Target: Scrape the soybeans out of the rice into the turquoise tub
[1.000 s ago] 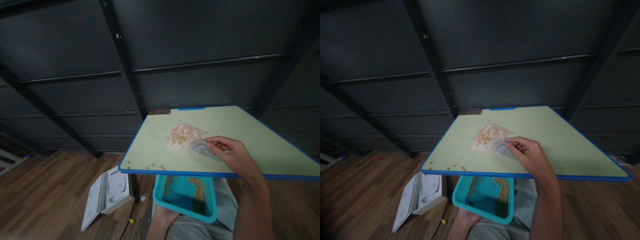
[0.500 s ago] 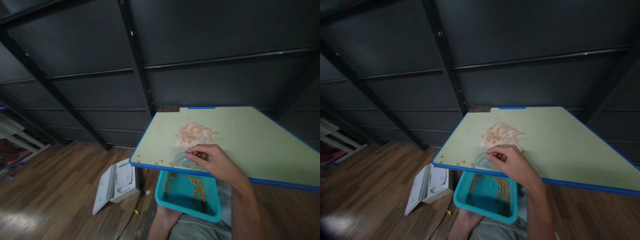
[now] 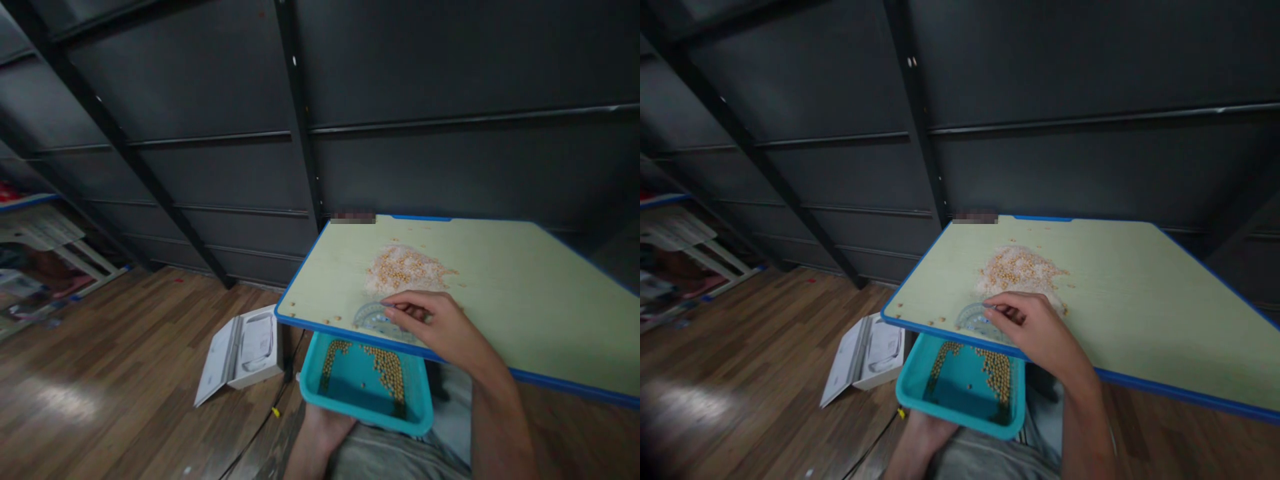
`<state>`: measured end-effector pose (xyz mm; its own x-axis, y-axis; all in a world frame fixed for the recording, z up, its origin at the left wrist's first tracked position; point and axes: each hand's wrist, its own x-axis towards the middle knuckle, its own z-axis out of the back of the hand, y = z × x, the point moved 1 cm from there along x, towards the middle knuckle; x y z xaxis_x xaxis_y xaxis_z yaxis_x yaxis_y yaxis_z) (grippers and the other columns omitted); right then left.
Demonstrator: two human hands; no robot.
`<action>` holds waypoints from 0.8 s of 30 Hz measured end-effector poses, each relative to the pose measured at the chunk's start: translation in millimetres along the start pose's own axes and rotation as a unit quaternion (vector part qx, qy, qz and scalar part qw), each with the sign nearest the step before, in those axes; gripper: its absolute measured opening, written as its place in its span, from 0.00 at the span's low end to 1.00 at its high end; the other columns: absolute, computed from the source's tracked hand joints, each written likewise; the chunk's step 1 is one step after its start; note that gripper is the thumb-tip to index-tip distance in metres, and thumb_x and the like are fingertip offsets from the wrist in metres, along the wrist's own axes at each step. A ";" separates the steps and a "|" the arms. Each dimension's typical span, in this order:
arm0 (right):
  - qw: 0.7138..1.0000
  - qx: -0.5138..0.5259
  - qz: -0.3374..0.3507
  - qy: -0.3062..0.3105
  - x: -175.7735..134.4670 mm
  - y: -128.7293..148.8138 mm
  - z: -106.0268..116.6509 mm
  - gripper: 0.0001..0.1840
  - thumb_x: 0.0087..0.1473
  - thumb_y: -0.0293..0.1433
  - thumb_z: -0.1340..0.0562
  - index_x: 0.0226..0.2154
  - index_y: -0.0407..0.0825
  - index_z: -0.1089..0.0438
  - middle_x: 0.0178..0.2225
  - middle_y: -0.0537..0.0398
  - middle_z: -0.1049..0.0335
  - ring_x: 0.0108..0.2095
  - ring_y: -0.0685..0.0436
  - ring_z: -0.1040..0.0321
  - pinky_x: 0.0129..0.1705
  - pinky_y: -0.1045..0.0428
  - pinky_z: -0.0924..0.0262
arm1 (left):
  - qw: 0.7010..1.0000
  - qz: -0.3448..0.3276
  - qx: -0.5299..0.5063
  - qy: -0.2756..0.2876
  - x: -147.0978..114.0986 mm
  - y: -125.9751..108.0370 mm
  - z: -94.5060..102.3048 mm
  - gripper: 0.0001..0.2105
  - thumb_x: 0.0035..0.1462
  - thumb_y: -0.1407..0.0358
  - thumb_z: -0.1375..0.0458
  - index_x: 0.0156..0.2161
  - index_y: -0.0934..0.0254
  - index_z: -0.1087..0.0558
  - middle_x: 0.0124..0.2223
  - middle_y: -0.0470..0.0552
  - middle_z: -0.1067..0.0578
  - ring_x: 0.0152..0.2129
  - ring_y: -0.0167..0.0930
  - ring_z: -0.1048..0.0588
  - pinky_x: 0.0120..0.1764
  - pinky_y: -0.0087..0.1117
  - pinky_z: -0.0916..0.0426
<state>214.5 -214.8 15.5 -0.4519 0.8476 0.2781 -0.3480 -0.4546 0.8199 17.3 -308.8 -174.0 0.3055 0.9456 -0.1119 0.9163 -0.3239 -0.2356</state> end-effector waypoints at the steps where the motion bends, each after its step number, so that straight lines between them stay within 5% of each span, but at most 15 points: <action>1: 1.000 0.006 0.000 0.010 -0.4 0.5 -1.0 0.08 0.61 0.37 0.33 0.39 0.54 0.18 0.35 0.55 0.18 0.35 0.44 0.23 0.39 0.49 0.29 | 1.000 -0.001 -0.006 -0.002 -0.2 -1.4 3.4 0.43 0.63 0.35 0.62 0.64 0.69 0.30 0.60 0.66 0.23 0.61 0.47 0.28 0.67 0.53 0.43; 11: 0.999 0.009 -0.007 -0.047 9.3 -0.1 -20.4 0.09 0.61 0.36 0.34 0.42 0.52 0.19 0.38 0.52 0.18 0.35 0.43 0.22 0.39 0.47 0.28 | 0.998 -0.009 -0.023 -0.058 -3.7 -12.8 -17.1 0.32 0.67 0.46 0.53 0.60 0.71 0.26 0.52 0.62 0.18 0.59 0.45 0.26 0.67 0.51 0.42; 15: 1.000 0.008 0.011 -0.026 9.3 6.9 -28.5 0.09 0.62 0.35 0.35 0.43 0.52 0.19 0.40 0.53 0.17 0.37 0.44 0.22 0.42 0.48 0.29 | 0.999 -0.017 -0.031 -0.029 -5.5 -16.1 -18.6 0.31 0.68 0.47 0.52 0.62 0.69 0.28 0.57 0.61 0.20 0.63 0.45 0.31 0.69 0.49 0.45; 20: 0.999 0.019 0.028 0.007 5.7 16.4 -28.8 0.07 0.61 0.34 0.33 0.41 0.54 0.18 0.36 0.56 0.18 0.34 0.46 0.23 0.37 0.50 0.30 | 1.000 -0.023 -0.018 -0.009 -4.3 -21.5 0.5 0.31 0.67 0.46 0.51 0.63 0.68 0.29 0.57 0.64 0.21 0.61 0.46 0.27 0.69 0.51 0.46; 24: 0.999 0.011 0.027 -0.035 9.1 15.3 -34.2 0.08 0.62 0.34 0.34 0.42 0.54 0.19 0.39 0.55 0.17 0.37 0.45 0.22 0.40 0.49 0.29 | 1.000 -0.008 -0.004 -0.020 -5.3 -23.9 16.6 0.33 0.67 0.46 0.52 0.63 0.71 0.30 0.58 0.68 0.22 0.61 0.47 0.28 0.68 0.55 0.45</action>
<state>177.0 -223.3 13.5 -0.4106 0.8390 0.3570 -0.3059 -0.4956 0.8129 -10.6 -306.5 -183.8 0.2807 0.9485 -0.1466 0.9231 -0.3087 -0.2294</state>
